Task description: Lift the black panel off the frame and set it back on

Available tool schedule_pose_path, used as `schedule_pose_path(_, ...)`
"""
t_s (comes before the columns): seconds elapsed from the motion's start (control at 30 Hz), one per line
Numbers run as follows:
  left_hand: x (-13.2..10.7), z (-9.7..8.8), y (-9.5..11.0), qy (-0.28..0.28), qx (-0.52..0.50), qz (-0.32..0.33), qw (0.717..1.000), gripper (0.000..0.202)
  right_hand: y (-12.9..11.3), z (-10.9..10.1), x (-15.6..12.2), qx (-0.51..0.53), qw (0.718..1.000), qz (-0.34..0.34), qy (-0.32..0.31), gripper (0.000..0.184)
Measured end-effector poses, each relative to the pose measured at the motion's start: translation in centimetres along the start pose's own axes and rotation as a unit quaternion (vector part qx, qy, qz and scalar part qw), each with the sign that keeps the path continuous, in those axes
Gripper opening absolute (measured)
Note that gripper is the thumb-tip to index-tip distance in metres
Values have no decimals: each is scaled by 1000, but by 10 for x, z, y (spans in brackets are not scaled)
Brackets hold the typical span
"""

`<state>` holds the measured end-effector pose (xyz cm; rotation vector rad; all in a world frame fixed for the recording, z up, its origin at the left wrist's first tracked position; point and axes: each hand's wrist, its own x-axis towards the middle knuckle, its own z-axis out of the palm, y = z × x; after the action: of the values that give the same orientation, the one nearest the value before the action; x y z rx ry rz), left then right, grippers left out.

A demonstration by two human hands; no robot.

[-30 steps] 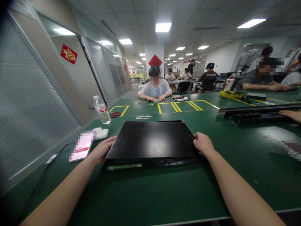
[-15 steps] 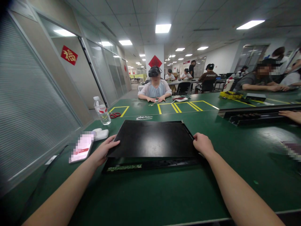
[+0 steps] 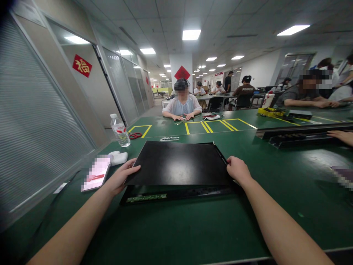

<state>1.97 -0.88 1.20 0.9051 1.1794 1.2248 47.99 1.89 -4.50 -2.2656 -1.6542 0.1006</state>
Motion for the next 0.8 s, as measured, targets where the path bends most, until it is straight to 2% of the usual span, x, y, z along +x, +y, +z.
schedule_pose_path(0.13,-1,0,1,-5,-6,18,1000,48,0,0,0,14,1000,3,-5,31)
schedule_pose_path(0.3,-3,2,2,-25,-21,18,999,59,0,1,0,64,998,12,-5,49)
schedule_pose_path(0.63,-5,2,0,-50,-29,63,996,75,-6,-7,0,217,975,51,-1,32)
schedule_pose_path(0.73,-2,-1,-4,-52,-30,66,996,74,-7,-10,0,291,955,63,-4,26)
schedule_pose_path(0.8,2,-5,-6,-46,-34,69,996,74,-8,-12,0,357,931,75,4,24)
